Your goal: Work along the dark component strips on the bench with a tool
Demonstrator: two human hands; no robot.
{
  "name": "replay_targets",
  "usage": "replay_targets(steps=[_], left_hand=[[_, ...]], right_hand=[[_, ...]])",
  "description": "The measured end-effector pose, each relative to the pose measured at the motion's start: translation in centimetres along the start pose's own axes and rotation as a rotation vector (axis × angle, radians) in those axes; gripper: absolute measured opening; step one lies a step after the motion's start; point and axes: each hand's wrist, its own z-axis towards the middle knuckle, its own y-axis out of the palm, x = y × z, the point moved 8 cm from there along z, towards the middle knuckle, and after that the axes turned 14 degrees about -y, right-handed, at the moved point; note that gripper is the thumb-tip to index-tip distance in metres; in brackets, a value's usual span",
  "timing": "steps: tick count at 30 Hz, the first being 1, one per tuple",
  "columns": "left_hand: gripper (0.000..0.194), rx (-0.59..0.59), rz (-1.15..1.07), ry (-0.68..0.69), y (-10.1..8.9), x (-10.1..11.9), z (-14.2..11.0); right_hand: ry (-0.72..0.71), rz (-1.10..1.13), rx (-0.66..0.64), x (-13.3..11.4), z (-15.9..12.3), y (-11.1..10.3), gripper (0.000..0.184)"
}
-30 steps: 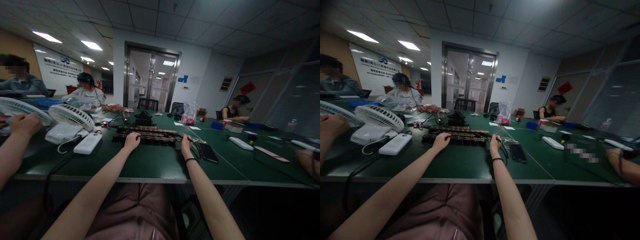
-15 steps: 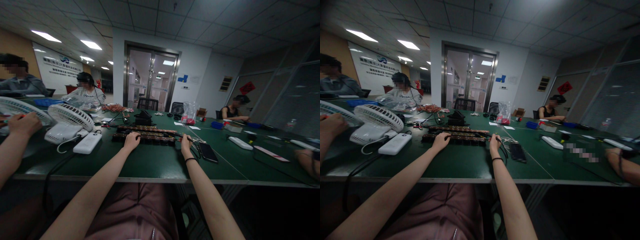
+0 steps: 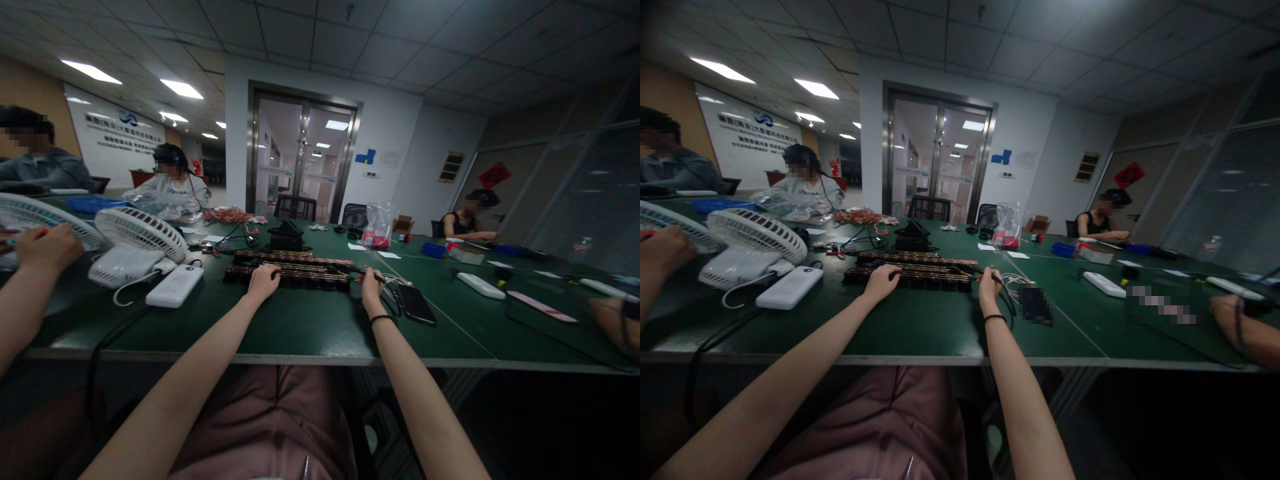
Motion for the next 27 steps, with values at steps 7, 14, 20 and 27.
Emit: replay_targets(steps=[7,14,20,27], left_hand=[[0.028,-0.024,0.012,-0.015,-0.07,0.21,-0.1],[0.028,-0.021,0.019,-0.015,-0.07,0.19,-0.11],[0.027,-0.006,0.017,-0.004,0.04,0.11,-0.02],[0.028,-0.005,0.006,-0.01,0.14,-0.03,0.05]], right_hand=[[-0.006,-0.002,-0.001,-0.07,-0.04,-0.04,0.019],[0.008,0.002,-0.003,-0.35,-0.2,-0.13,0.019],[0.011,-0.022,-0.002,-0.79,-0.32,-0.25,0.019],[0.029,-0.013,-0.007,-0.65,-0.32,-0.2,0.018]])
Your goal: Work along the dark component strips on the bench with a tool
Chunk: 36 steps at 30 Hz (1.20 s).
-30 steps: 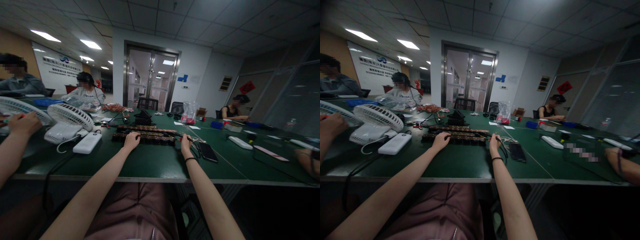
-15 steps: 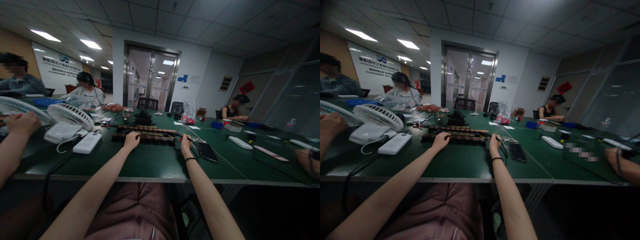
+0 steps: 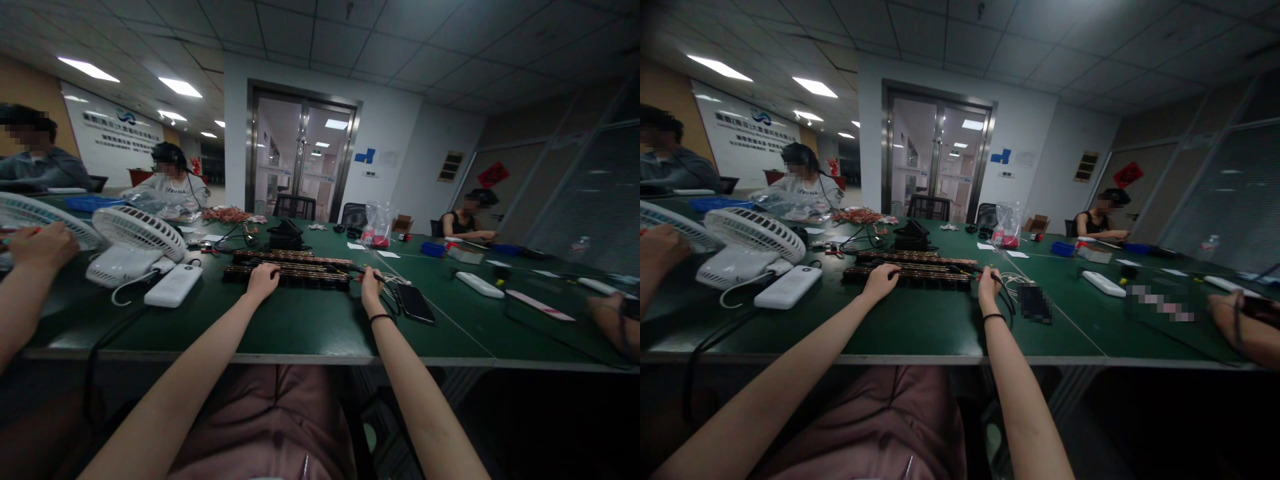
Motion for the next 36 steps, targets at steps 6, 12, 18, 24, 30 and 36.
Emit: replay_targets(steps=[6,12,18,24,30,36], left_hand=[[0.029,-0.014,0.001,-0.007,-0.1,0.1,-0.1],[0.028,-0.014,-0.009,-0.003,-0.1,0.0,-0.1],[0.029,-0.012,0.004,0.003,0.0,0.0,0.0],[0.029,-0.008,0.011,-0.001,0.0,0.0,0.0],[0.028,-0.015,-0.004,0.004,-0.1,0.1,-0.1],[0.027,-0.017,-0.018,0.001,-0.2,0.1,-0.1]], right_hand=[[-0.004,0.028,0.022,-0.6,-0.1,-0.3,0.017],[0.0,0.025,0.055,0.3,0.3,-0.3,0.017],[-0.04,0.023,-0.009,0.9,0.4,0.3,0.02],[0.002,0.026,-0.019,0.7,0.1,0.3,0.014],[0.036,0.007,-0.044,1.1,0.2,0.5,0.013],[0.031,0.026,-0.043,1.3,0.1,0.7,0.014]])
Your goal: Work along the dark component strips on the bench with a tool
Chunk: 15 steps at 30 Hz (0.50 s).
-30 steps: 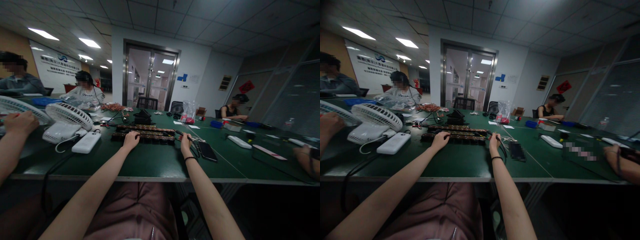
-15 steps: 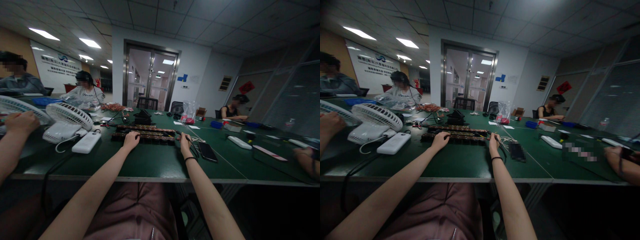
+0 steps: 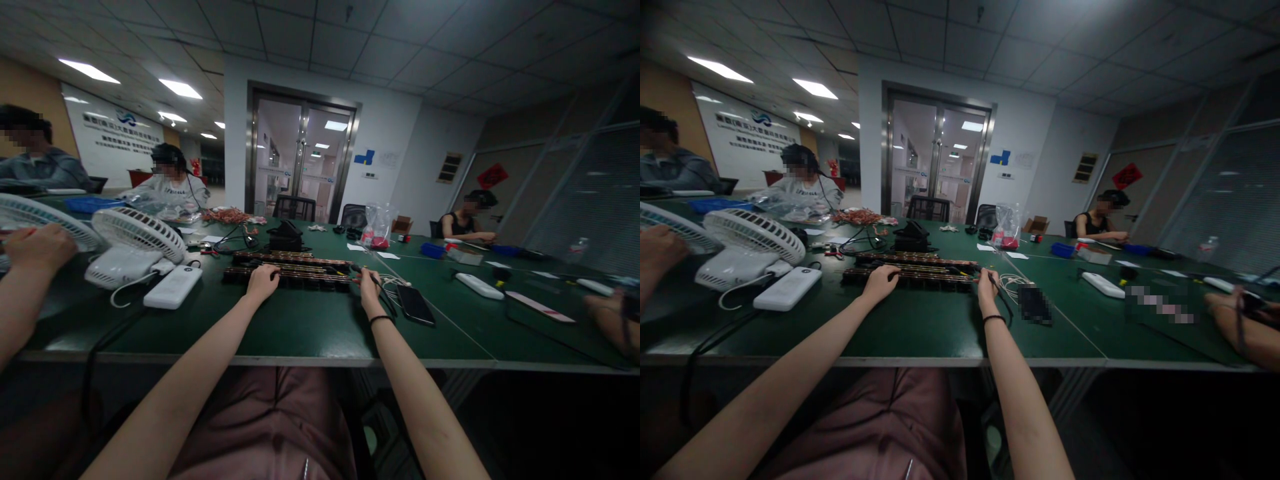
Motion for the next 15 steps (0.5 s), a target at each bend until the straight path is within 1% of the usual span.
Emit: replay_targets(steps=[15], left_hand=[[0.029,0.017,0.022,-0.001,0.11,0.04,0.07]], right_hand=[[0.002,0.0,-0.007,-0.56,-0.37,-0.1,0.013]])
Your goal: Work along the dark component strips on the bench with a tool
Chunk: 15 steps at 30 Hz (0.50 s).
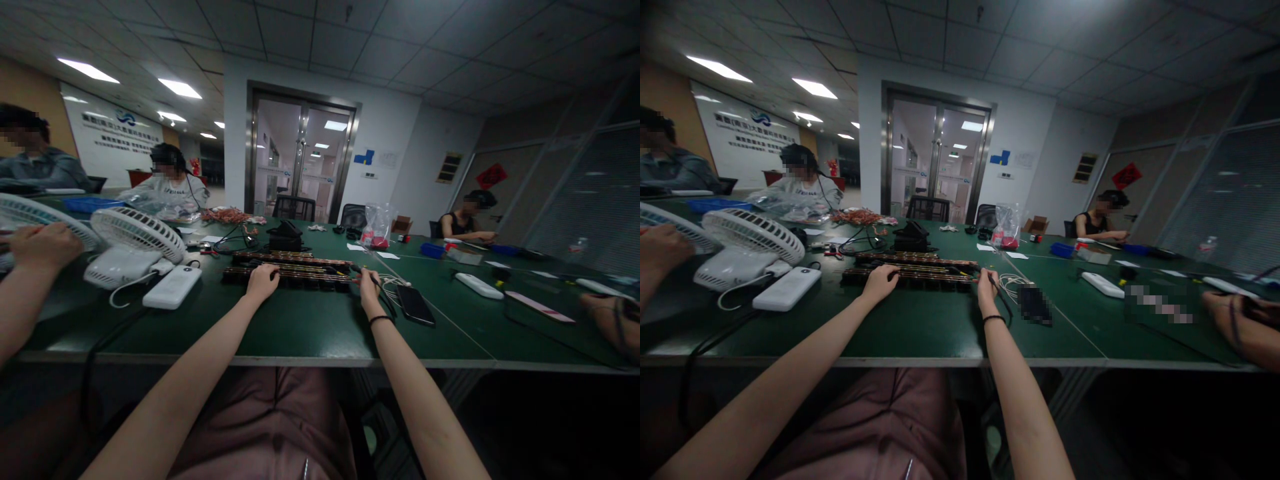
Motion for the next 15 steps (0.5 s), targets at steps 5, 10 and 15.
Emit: replay_targets(steps=[5,10,15], left_hand=[[0.029,0.002,-0.002,0.013,0.0,0.08,-0.04],[0.032,-0.005,0.0,0.019,0.04,0.27,-0.07],[0.033,-0.007,-0.009,0.031,-0.02,0.45,-0.14]], right_hand=[[0.005,0.004,-0.003,0.2,0.07,0.03,0.013],[-0.006,-0.008,0.001,0.36,0.11,-0.01,0.014],[-0.02,-0.032,-0.016,0.55,0.2,0.05,0.016]])
